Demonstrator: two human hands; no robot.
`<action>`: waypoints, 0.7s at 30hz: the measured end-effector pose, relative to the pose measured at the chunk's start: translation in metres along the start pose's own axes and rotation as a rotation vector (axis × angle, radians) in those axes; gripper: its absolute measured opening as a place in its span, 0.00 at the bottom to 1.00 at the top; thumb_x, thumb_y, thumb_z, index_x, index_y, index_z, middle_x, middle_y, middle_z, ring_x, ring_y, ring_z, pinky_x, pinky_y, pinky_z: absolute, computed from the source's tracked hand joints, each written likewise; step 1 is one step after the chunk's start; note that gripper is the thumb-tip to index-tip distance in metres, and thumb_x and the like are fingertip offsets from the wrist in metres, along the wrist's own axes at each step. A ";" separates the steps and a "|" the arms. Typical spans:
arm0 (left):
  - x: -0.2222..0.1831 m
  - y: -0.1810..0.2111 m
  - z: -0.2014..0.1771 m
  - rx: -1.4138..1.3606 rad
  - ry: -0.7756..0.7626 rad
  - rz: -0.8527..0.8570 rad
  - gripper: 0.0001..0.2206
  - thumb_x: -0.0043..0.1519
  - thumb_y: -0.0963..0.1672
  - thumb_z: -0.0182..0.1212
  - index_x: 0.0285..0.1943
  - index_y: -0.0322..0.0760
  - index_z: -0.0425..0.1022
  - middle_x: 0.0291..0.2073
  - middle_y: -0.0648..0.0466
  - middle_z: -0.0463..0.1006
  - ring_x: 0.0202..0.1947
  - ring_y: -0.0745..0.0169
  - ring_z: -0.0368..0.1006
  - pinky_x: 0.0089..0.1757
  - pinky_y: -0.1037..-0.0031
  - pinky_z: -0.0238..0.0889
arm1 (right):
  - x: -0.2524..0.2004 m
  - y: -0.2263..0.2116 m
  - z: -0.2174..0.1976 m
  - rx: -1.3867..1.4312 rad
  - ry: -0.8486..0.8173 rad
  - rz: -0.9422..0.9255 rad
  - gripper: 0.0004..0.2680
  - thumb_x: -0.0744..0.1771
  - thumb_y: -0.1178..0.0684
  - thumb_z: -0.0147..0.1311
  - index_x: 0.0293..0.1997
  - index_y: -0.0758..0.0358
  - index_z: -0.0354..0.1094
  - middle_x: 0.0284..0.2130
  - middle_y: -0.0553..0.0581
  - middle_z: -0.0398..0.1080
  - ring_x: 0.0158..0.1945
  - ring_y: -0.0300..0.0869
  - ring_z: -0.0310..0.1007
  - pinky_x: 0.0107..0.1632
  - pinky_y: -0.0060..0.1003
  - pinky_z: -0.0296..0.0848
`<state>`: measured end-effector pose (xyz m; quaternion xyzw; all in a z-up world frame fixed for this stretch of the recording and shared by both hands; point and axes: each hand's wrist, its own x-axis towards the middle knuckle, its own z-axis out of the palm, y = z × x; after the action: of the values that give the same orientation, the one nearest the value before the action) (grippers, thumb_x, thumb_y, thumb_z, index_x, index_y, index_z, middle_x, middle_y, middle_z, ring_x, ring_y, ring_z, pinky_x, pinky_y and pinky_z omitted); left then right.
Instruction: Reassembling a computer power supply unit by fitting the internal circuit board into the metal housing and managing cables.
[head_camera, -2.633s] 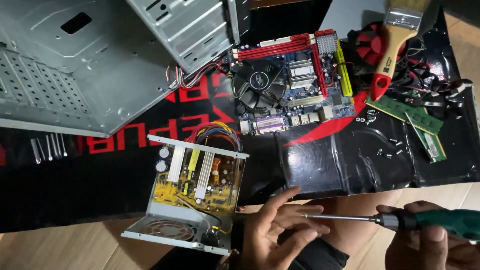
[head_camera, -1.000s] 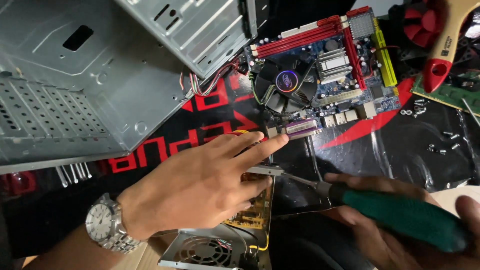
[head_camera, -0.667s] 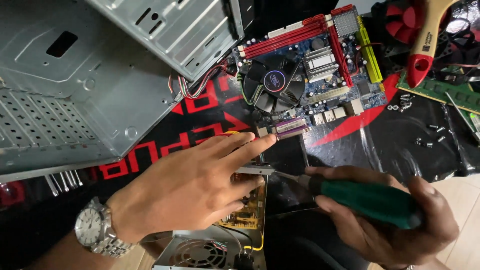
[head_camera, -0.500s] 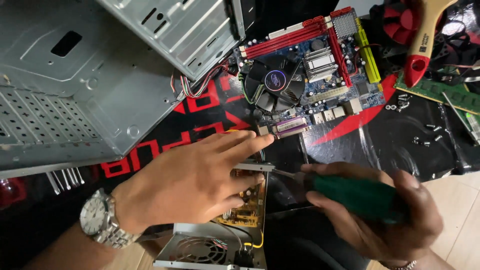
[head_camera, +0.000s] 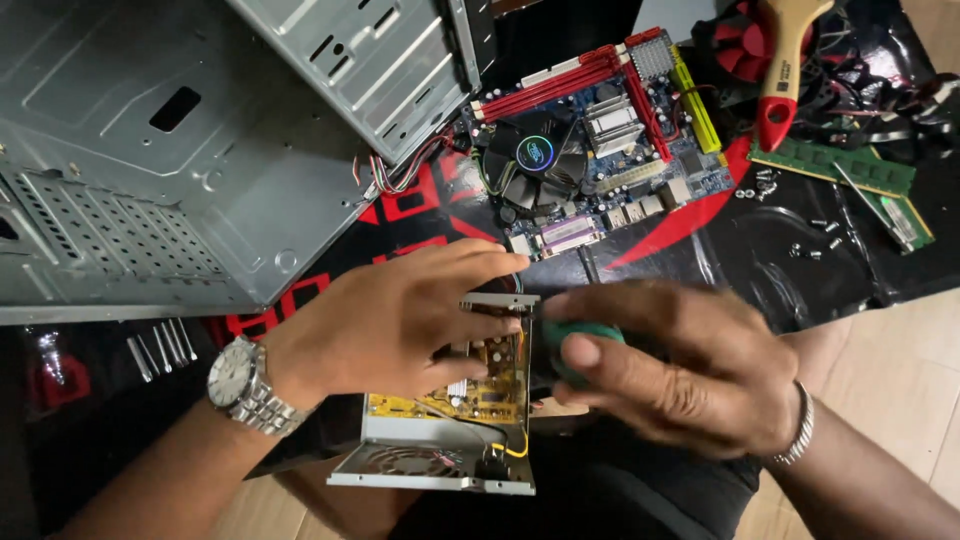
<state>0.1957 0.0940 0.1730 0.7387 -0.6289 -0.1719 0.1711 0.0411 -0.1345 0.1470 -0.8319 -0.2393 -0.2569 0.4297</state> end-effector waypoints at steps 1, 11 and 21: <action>0.001 0.000 0.000 0.021 0.011 0.035 0.13 0.53 0.48 0.71 0.47 0.50 0.85 0.68 0.58 0.66 0.67 0.59 0.64 0.54 0.70 0.65 | -0.002 0.000 0.000 -0.086 0.054 0.019 0.15 0.62 0.52 0.71 0.50 0.59 0.74 0.48 0.67 0.77 0.31 0.34 0.77 0.32 0.26 0.76; 0.003 -0.002 0.001 -0.021 0.050 0.083 0.13 0.53 0.45 0.71 0.46 0.48 0.82 0.66 0.53 0.69 0.66 0.50 0.67 0.58 0.65 0.64 | -0.009 -0.003 0.003 -0.079 0.113 0.072 0.15 0.64 0.51 0.67 0.53 0.64 0.71 0.48 0.69 0.69 0.51 0.53 0.79 0.55 0.43 0.85; -0.003 0.001 0.002 -0.084 0.114 0.077 0.15 0.52 0.44 0.73 0.48 0.50 0.81 0.65 0.53 0.70 0.66 0.51 0.68 0.57 0.67 0.66 | 0.005 -0.008 -0.003 0.015 0.033 0.071 0.15 0.64 0.60 0.63 0.56 0.58 0.70 0.51 0.67 0.77 0.45 0.44 0.85 0.43 0.31 0.85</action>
<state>0.1937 0.0963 0.1713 0.7147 -0.6385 -0.1491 0.2437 0.0393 -0.1321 0.1565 -0.8323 -0.2041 -0.2535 0.4487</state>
